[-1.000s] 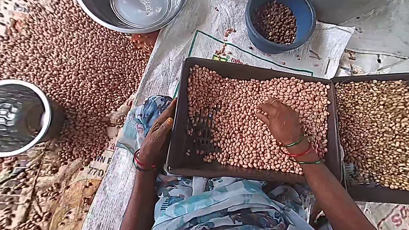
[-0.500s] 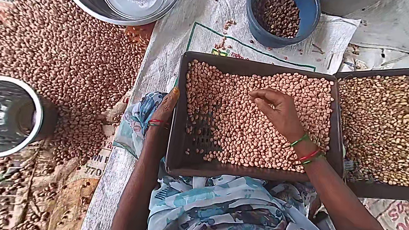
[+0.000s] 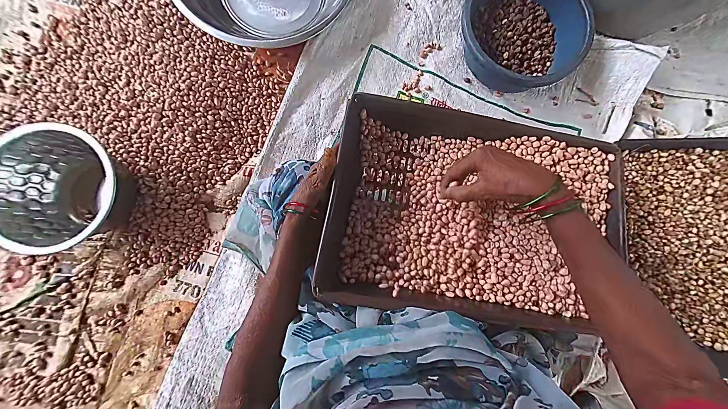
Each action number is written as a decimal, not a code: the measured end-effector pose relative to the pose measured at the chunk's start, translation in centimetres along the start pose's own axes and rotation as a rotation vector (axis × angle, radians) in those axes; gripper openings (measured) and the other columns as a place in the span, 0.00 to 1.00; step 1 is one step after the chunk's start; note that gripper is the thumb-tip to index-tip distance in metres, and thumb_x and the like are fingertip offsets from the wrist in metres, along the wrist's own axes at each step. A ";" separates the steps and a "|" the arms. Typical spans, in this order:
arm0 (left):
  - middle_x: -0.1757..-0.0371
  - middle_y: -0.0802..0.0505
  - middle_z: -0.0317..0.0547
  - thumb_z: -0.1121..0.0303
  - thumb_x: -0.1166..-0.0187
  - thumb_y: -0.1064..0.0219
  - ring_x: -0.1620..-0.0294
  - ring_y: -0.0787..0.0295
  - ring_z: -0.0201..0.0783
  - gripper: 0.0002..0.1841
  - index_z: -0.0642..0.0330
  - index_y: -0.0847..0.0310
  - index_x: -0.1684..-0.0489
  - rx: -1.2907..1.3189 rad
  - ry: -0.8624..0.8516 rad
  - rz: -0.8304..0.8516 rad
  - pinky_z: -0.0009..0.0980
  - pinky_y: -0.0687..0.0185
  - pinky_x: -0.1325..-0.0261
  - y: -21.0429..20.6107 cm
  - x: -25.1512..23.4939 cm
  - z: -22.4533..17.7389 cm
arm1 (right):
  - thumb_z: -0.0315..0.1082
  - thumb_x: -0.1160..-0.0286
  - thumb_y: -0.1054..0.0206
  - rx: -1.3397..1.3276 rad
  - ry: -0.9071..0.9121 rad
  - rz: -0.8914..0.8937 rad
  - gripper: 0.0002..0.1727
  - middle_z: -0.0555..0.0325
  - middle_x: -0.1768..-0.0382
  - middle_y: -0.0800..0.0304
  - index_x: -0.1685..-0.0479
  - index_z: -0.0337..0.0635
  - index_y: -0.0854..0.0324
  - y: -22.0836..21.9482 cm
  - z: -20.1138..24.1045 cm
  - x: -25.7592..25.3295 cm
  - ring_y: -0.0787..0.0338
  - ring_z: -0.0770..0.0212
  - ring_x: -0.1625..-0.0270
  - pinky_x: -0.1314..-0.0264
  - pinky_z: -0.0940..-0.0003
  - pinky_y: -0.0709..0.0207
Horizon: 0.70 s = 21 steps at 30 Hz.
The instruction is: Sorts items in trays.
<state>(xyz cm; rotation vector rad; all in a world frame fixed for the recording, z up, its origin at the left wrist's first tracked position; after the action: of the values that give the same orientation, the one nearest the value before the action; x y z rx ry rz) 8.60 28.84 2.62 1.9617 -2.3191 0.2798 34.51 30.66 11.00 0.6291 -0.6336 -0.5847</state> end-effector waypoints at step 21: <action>0.31 0.14 0.34 0.56 0.04 0.76 0.37 0.16 0.17 0.30 0.60 0.42 0.14 0.169 0.069 -0.083 0.19 0.22 0.33 -0.4 0.1 -0.8 | 0.34 0.24 0.29 0.005 0.320 0.263 0.12 0.37 0.57 0.10 0.58 0.31 0.08 -12.1 5.3 -0.2 0.13 0.38 0.45 0.38 0.36 0.33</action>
<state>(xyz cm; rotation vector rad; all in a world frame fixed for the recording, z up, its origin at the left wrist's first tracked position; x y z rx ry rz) 8.93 28.80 3.47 2.0808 -2.2309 0.5442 27.10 20.93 6.05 0.6157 -0.4075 -0.2301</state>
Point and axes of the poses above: each hand's wrist, its own x-axis away from the middle knuckle, its own y-axis out of the back of the hand, z = x × y, the point moved 4 cm from there along -x, towards the middle knuckle
